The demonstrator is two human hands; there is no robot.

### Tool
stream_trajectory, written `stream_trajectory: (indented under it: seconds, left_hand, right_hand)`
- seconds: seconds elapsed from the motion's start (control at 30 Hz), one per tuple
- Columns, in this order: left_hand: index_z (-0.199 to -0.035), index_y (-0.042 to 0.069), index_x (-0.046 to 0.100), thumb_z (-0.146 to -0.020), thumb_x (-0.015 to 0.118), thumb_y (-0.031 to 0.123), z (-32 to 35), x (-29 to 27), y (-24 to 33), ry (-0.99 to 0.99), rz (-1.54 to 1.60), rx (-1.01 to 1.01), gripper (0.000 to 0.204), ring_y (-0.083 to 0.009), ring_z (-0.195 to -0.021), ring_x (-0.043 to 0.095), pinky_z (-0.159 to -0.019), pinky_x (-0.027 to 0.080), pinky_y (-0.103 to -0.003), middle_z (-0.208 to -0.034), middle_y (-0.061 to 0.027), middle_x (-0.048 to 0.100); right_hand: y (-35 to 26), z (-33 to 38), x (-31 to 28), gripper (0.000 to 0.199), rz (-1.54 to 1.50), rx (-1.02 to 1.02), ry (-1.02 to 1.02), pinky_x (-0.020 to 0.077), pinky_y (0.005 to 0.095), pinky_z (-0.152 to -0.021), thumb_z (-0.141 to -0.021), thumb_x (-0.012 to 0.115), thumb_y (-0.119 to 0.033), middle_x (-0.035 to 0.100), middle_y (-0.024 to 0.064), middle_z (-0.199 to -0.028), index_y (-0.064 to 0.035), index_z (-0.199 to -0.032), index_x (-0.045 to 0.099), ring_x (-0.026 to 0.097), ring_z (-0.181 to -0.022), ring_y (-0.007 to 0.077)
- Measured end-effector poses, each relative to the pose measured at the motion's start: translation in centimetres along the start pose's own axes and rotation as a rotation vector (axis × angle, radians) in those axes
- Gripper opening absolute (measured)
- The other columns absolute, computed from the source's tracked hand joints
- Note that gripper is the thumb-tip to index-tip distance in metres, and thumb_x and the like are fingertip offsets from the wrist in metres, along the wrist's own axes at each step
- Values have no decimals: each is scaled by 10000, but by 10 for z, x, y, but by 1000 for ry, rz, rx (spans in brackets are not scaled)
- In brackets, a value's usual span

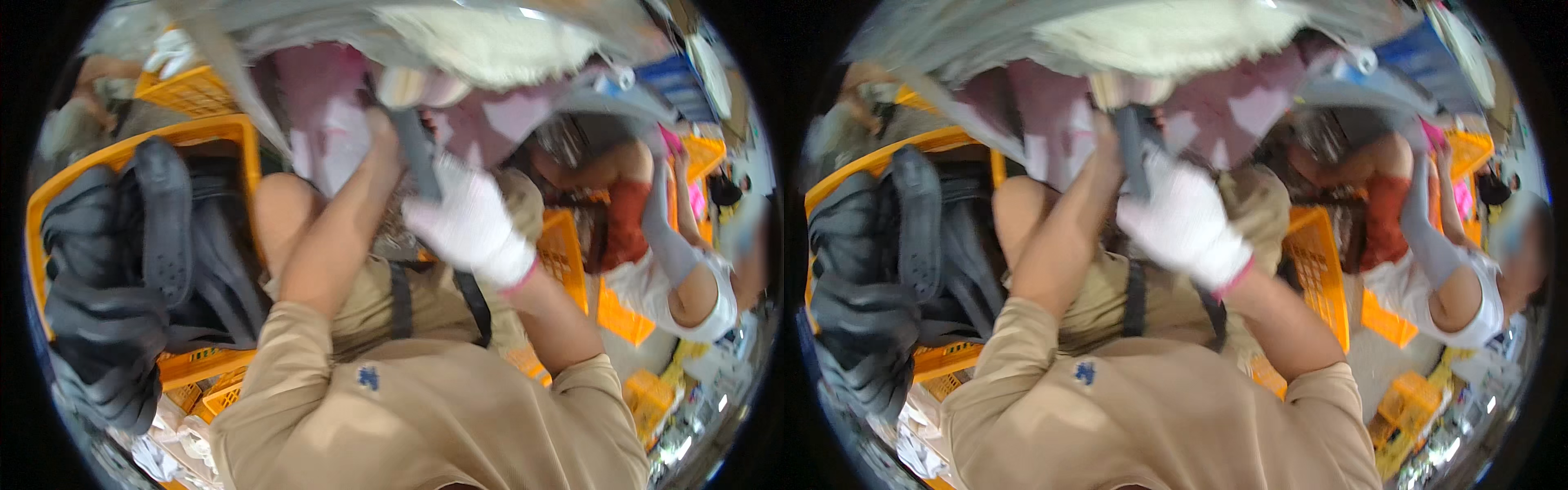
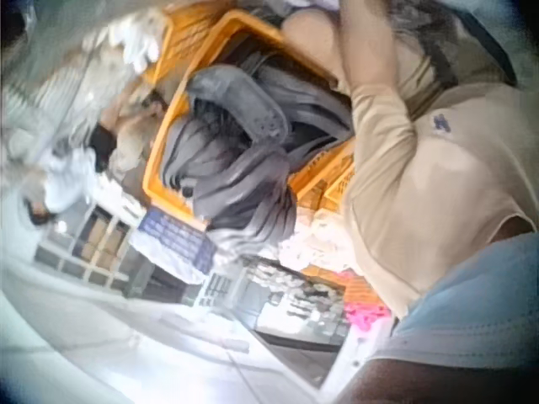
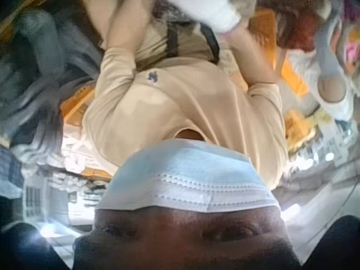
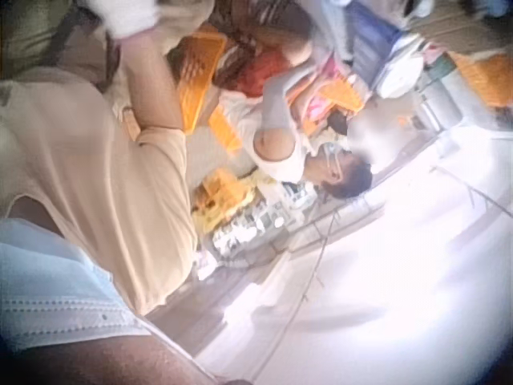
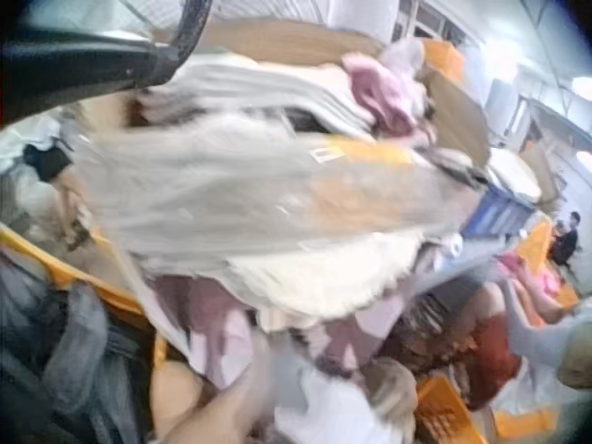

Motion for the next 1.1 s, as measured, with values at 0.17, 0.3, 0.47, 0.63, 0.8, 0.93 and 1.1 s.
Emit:
stream_trajectory:
  seconds: [0.17, 0.3, 0.47, 0.63, 0.8, 0.93, 1.1]
  left_hand:
    - [-1275, 25, 591, -1064, 224, 796, 50, 22, 1, 26, -36, -138, 879, -364, -892, 717, -685, 619, -518, -1002, -228, 703]
    - [-1180, 88, 736, -968, 769, 445, 169, -1, 56, 70, -1408, 919, 416, -344, -1064, 708, -963, 550, -500, -1113, -152, 736]
    - [-1639, 178, 434, -736, 885, 578, 233, -94, 221, 1444, -2274, 1035, 1086, -539, -1383, 484, -1131, 356, -730, -1510, -311, 507]
    - [-1583, 287, 549, -727, 853, 458, 259, -98, 211, 967, -2463, 582, 924, -479, -1329, 571, -1111, 470, -569, -1536, -296, 511]
    - [-1469, 235, 649, -616, 917, 376, 308, 3, 75, 65, -2409, 996, 905, -426, -1211, 615, -1022, 486, -540, -1503, -202, 538]
    - [-1550, 236, 574, -691, 936, 494, 269, 38, -10, -461, -2349, 834, 967, -456, -1436, 496, -1195, 390, -595, -1589, -300, 461]
    - [-1579, 21, 490, -878, 880, 458, 144, 25, -53, 278, -1500, 964, 913, -419, -1462, 501, -1229, 381, -613, -1543, -269, 529]
  right_hand:
    - [8, 22, -15, 407, 123, -25, -178, 542, 425, -745, -839, 719, -225, 665, 235, -894, 23, -1159, 672, 684, -784, 366]
    - [110, 158, -28, 452, 81, 311, 159, 544, 371, -700, -852, 702, -102, 707, 158, -851, 43, -1280, 696, 653, -718, 181]
    - [223, 234, -41, 716, 609, 703, -192, 538, 492, -1008, -848, 777, -370, 693, 270, -1249, 37, -1421, 643, 666, -1183, 436]
    - [163, 177, -33, 577, 222, 206, 280, 528, 423, -1067, -901, 790, -167, 696, 233, -1373, 41, -1422, 657, 685, -1228, 375]
    - [84, 158, 15, 752, -844, 180, 34, 466, 394, -1164, -915, 783, -120, 539, 232, -1604, 93, -1563, 465, 596, -1415, 278]
    - [83, 137, -20, 513, -1055, 359, 32, 556, 362, -1023, -989, 602, -77, 679, 122, -1329, 48, -1484, 549, 682, -1159, 199]
    - [99, 144, -65, 315, -819, 632, 654, 589, 340, -893, -960, 553, 7, 723, 59, -1135, -5, -1258, 654, 704, -991, 163]
Point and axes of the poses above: each hand's wrist, its own z-axis away from the middle knuckle, its own x-axis out of the palm, y = z × x, the point moved 1 cm from there along -z, towards the middle knuckle
